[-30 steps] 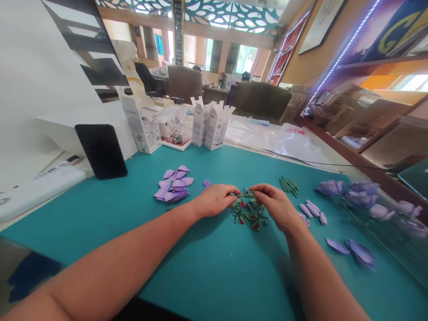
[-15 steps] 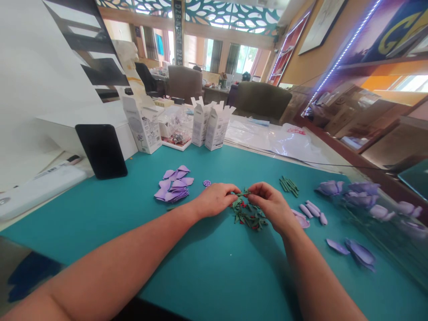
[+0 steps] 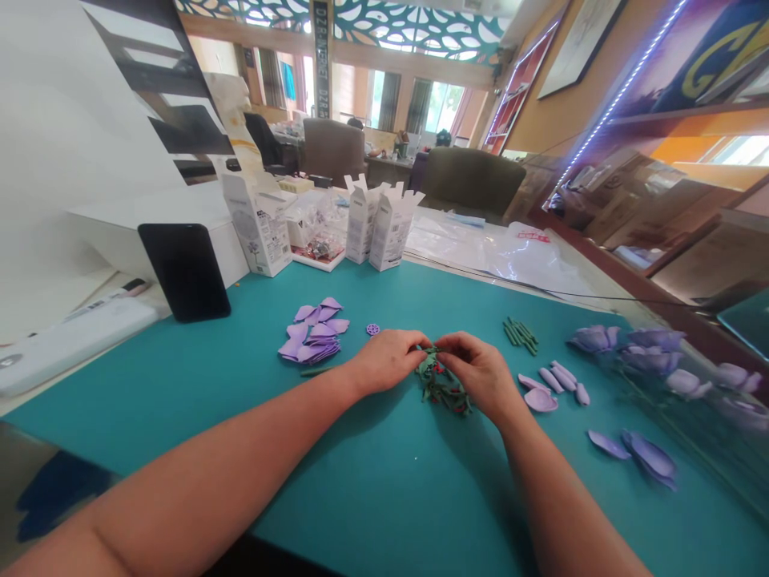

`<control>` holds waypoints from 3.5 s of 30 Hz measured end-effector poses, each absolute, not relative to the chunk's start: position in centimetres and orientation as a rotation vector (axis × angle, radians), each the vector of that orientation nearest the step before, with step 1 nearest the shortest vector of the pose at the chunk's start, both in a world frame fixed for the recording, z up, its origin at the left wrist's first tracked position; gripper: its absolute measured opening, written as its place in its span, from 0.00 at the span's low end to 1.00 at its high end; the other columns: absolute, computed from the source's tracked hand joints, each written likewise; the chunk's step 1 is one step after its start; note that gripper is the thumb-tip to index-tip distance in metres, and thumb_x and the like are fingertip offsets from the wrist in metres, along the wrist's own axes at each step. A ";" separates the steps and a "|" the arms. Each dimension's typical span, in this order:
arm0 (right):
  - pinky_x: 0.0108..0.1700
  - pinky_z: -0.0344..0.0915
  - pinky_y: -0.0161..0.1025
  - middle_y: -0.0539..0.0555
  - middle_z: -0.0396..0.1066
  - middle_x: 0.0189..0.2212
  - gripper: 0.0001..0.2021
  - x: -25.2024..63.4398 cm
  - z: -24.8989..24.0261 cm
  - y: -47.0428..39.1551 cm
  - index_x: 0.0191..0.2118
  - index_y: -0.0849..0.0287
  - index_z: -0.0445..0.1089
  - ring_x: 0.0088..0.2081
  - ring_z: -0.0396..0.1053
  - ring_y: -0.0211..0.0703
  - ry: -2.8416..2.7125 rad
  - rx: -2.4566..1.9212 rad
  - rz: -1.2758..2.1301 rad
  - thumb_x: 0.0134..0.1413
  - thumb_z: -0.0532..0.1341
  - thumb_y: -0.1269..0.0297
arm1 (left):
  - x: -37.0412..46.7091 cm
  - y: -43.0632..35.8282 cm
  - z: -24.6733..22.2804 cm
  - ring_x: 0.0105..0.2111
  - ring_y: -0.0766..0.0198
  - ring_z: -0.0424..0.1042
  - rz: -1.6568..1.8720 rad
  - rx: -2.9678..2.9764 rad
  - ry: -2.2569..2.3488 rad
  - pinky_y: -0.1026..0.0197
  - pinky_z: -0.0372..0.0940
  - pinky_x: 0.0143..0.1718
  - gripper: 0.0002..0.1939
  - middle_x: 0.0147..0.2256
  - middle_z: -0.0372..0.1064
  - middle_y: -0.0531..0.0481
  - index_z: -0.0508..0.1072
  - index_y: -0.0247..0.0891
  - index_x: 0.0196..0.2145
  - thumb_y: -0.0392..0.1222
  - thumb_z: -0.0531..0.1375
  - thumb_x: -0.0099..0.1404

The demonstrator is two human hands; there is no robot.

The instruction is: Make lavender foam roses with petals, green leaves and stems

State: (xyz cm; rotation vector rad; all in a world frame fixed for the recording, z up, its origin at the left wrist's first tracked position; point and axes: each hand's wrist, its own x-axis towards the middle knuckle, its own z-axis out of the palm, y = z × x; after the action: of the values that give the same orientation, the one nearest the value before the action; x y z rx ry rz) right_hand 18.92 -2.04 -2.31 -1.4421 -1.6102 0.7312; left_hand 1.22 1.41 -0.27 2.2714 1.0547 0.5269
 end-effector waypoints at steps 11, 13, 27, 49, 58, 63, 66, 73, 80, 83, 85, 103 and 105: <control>0.32 0.60 0.37 0.48 0.68 0.24 0.08 18.6 -2.2 -2.0 0.32 0.57 0.72 0.27 0.64 0.39 -1.569 -1.467 0.742 0.47 0.60 0.59 | 1.2 1.4 -0.7 0.39 0.61 0.71 0.567 2.324 1.046 0.63 0.62 0.41 0.17 0.41 0.75 0.49 0.73 0.40 0.47 0.37 0.50 0.63; 0.32 0.60 0.37 0.48 0.68 0.23 0.09 18.6 -2.3 -2.0 0.31 0.57 0.72 0.27 0.63 0.39 -1.560 -1.474 0.736 0.47 0.60 0.59 | 1.2 1.4 -0.7 0.39 0.62 0.71 0.561 2.315 1.056 0.63 0.62 0.40 0.18 0.41 0.75 0.49 0.73 0.39 0.47 0.37 0.50 0.63; 0.36 0.63 0.38 0.51 0.72 0.28 0.12 18.2 -2.4 -2.2 0.36 0.55 0.72 0.32 0.68 0.41 -1.666 -1.439 0.661 0.53 0.54 0.58 | 1.2 1.4 -0.7 0.38 0.62 0.71 0.574 2.328 1.094 0.63 0.62 0.41 0.18 0.40 0.75 0.49 0.73 0.39 0.45 0.35 0.49 0.62; 0.38 0.66 0.42 0.53 0.76 0.32 0.14 20.9 -0.7 -2.6 0.41 0.56 0.72 0.36 0.71 0.44 -1.571 -1.522 0.753 0.50 0.57 0.58 | 1.1 1.0 0.3 0.30 0.64 0.68 0.597 2.251 1.228 0.65 0.56 0.28 0.11 0.30 0.73 0.52 0.72 0.40 0.33 0.46 0.52 0.63; 0.32 0.61 0.40 0.52 0.76 0.28 0.09 25.1 -1.5 -2.0 0.28 0.53 0.75 0.31 0.71 0.47 -1.823 -1.995 0.252 0.48 0.57 0.65 | 1.2 1.1 0.3 0.27 0.66 0.65 0.595 2.209 1.199 0.65 0.54 0.27 0.10 0.26 0.71 0.53 0.72 0.39 0.30 0.43 0.52 0.61; 0.33 0.61 0.39 0.54 0.77 0.33 0.10 25.5 -2.1 -1.7 0.31 0.53 0.76 0.35 0.72 0.48 -1.912 -2.133 0.168 0.48 0.57 0.68 | 1.2 1.1 0.3 0.26 0.66 0.65 0.597 2.201 1.194 0.65 0.53 0.26 0.11 0.24 0.70 0.54 0.74 0.40 0.31 0.43 0.51 0.60; 0.33 0.59 0.37 0.53 0.76 0.33 0.09 25.6 -2.4 -1.6 0.32 0.53 0.76 0.35 0.71 0.46 -1.938 -2.187 0.149 0.48 0.57 0.69 | 1.2 1.2 0.2 0.26 0.66 0.66 0.604 2.210 1.177 0.65 0.54 0.27 0.13 0.24 0.71 0.53 0.74 0.39 0.33 0.43 0.51 0.61; 0.31 0.56 0.34 0.52 0.76 0.30 0.09 25.3 -2.9 -1.3 0.31 0.53 0.76 0.33 0.70 0.42 -1.973 -2.303 0.166 0.46 0.59 0.69 | 1.2 1.2 0.0 0.26 0.66 0.66 0.607 2.204 1.159 0.65 0.54 0.27 0.12 0.26 0.71 0.53 0.74 0.40 0.32 0.42 0.51 0.60; 0.31 0.55 0.35 0.54 0.75 0.31 0.09 25.1 -2.9 -1.0 0.31 0.54 0.75 0.33 0.69 0.43 -2.008 -2.382 0.156 0.46 0.57 0.69 | 1.2 1.2 -0.1 0.27 0.65 0.66 0.565 2.222 1.145 0.65 0.55 0.28 0.13 0.27 0.72 0.53 0.74 0.40 0.34 0.43 0.51 0.61; 0.30 0.55 0.36 0.55 0.75 0.29 0.09 25.1 -2.9 -1.0 0.29 0.56 0.75 0.32 0.69 0.44 -2.010 -2.399 0.164 0.45 0.57 0.68 | 1.2 1.2 -0.1 0.27 0.65 0.67 0.560 2.228 1.128 0.65 0.55 0.28 0.13 0.27 0.72 0.52 0.74 0.39 0.34 0.43 0.51 0.61; 0.29 0.54 0.36 0.55 0.74 0.28 0.08 25.0 -2.9 -1.1 0.28 0.56 0.74 0.30 0.69 0.44 -2.009 -2.400 0.181 0.43 0.57 0.69 | 1.2 1.2 -0.2 0.28 0.65 0.67 0.561 2.230 1.114 0.65 0.55 0.28 0.12 0.27 0.72 0.52 0.74 0.39 0.34 0.43 0.51 0.61; 0.29 0.58 0.35 0.49 0.71 0.23 0.07 23.3 -1.3 -1.7 0.26 0.57 0.69 0.26 0.66 0.39 -1.786 -2.061 0.417 0.43 0.55 0.63 | 1.4 1.0 -0.5 0.28 0.65 0.67 0.575 2.313 1.089 0.65 0.55 0.28 0.12 0.29 0.74 0.53 0.75 0.41 0.35 0.42 0.52 0.62; 0.32 0.59 0.35 0.50 0.74 0.26 0.08 23.4 -1.7 -1.6 0.28 0.57 0.71 0.29 0.68 0.41 -1.812 -2.044 0.414 0.44 0.55 0.64 | 1.5 1.0 -0.5 0.28 0.65 0.67 0.564 2.313 1.097 0.65 0.55 0.28 0.12 0.29 0.74 0.53 0.75 0.41 0.35 0.42 0.52 0.62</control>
State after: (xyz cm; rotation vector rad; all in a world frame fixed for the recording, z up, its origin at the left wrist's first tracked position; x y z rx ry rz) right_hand 23.37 -1.60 -1.66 -2.0439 -1.8116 0.4144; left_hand 1.46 1.01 -0.45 2.3130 1.0967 0.5642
